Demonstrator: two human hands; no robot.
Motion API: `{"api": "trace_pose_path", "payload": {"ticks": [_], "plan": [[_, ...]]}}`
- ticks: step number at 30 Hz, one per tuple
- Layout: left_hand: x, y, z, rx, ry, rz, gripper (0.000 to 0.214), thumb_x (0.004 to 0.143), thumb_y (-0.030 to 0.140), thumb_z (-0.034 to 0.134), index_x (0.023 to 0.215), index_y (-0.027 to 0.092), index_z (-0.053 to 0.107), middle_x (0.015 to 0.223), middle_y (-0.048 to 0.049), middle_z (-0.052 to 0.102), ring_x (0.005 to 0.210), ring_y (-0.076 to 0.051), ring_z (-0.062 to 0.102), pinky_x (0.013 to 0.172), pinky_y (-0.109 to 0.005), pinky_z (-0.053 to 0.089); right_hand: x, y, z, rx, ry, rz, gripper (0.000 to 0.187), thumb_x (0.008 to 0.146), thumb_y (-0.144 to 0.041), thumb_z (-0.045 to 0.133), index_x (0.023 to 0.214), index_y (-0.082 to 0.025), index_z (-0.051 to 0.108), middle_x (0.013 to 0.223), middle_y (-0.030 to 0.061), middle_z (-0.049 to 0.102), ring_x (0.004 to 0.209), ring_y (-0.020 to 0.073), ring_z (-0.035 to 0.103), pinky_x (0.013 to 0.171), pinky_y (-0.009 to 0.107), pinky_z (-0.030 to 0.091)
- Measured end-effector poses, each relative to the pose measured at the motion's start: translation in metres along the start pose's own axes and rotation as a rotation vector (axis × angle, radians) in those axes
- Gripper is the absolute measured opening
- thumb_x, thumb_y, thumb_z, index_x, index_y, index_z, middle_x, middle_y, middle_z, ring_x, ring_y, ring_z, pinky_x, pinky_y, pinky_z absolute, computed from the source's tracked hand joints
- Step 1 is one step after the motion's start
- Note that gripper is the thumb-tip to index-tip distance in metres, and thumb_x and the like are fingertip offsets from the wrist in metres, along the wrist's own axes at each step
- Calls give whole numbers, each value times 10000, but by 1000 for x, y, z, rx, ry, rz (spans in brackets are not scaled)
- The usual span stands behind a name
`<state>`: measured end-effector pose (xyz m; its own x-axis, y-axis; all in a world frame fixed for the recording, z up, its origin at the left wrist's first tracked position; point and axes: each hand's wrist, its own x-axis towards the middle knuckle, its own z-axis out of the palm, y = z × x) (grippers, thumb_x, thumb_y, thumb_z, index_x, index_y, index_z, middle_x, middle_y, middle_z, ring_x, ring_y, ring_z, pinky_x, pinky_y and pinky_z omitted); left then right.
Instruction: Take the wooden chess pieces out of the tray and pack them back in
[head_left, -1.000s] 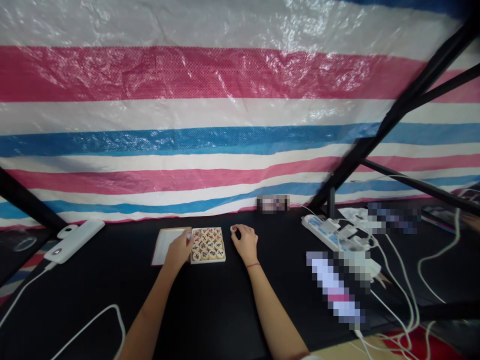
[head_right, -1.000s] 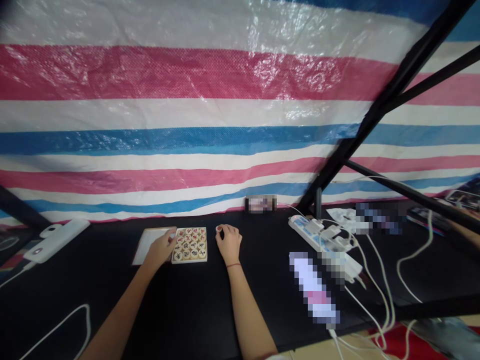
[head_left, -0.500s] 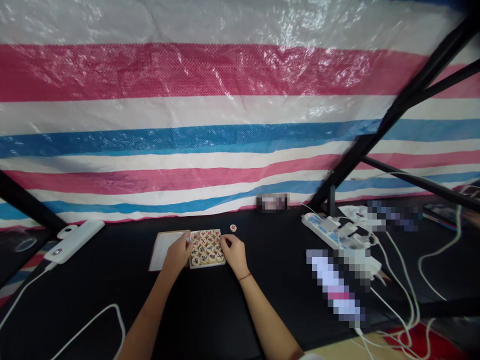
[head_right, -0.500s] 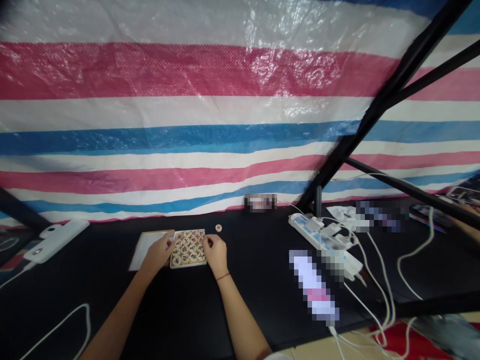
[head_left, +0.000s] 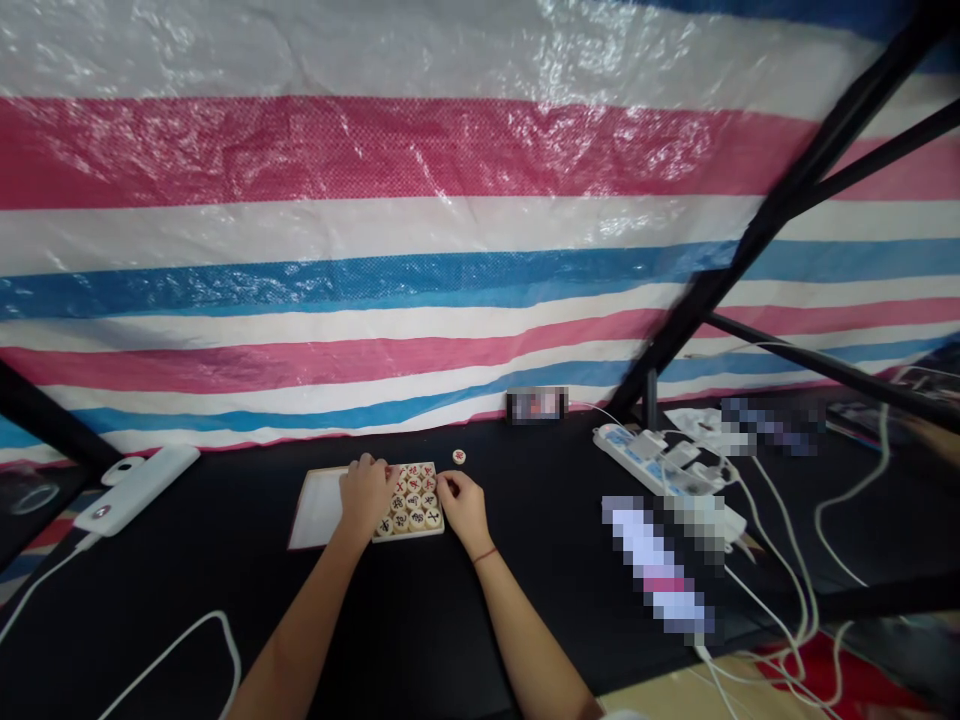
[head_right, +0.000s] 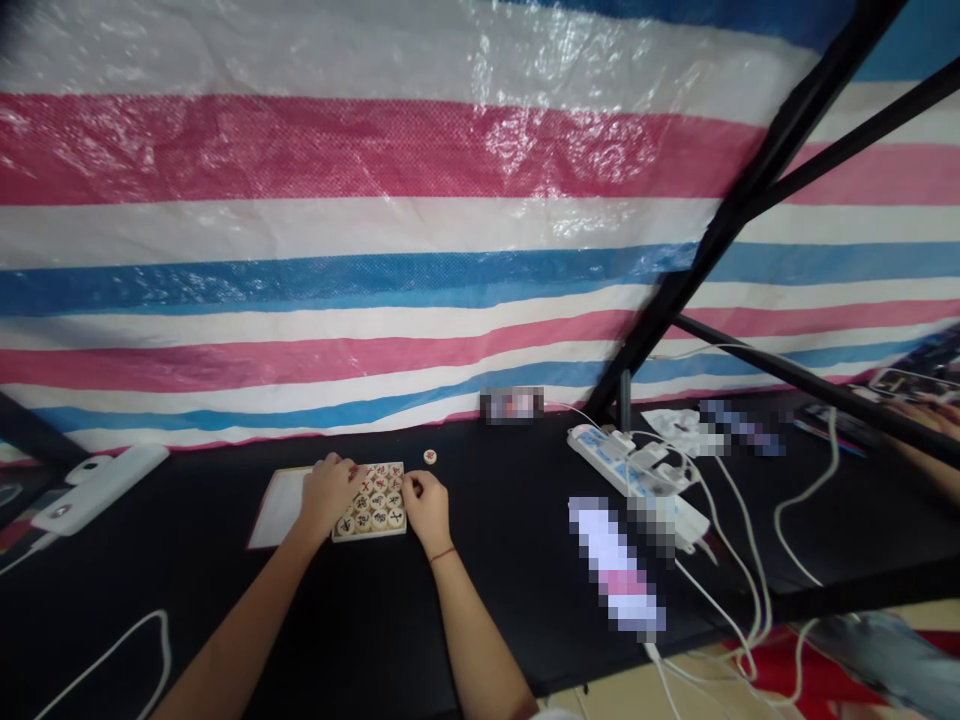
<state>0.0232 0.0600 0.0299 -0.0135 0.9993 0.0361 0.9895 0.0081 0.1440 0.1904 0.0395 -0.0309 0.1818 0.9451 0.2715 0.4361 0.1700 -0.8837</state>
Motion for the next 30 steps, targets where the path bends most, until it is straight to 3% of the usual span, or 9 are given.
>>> {"api": "trace_pose_path", "payload": {"ticks": [6, 13, 22, 30], "plan": [[-8, 1, -9, 81, -21, -28, 421, 934, 303, 303, 949, 129, 685, 1026, -149, 615, 1007, -292, 564, 796, -387, 412, 0, 1, 0, -13, 4, -10, 268, 807, -296, 457, 761, -167, 687, 741, 45, 682, 582, 144, 577, 597, 243, 446], [1, -4, -7, 85, -114, -10, 382, 928, 302, 327, 932, 143, 673, 949, -123, 674, 899, -239, 646, 719, -311, 440, -1, 0, 1, -9, 3, -19, 255, 799, -291, 465, 741, -176, 684, 722, 39, 678, 573, 144, 575, 587, 245, 447], [5, -6, -5, 80, -152, -11, 353, 910, 267, 357, 905, 123, 679, 913, -151, 688, 890, -279, 662, 724, -351, 456, 0, 0, -1, -9, 2, -29, 253, 801, -284, 463, 741, -177, 684, 715, 38, 677, 565, 145, 578, 586, 246, 451], [7, -14, 0, -9, -97, 40, 222, 888, 225, 419, 903, 177, 635, 966, -93, 662, 882, -217, 643, 706, -283, 423, 0, 3, 1, -10, 1, -34, 243, 803, -281, 469, 735, -180, 680, 703, 31, 671, 568, 142, 573, 586, 246, 450]]}}
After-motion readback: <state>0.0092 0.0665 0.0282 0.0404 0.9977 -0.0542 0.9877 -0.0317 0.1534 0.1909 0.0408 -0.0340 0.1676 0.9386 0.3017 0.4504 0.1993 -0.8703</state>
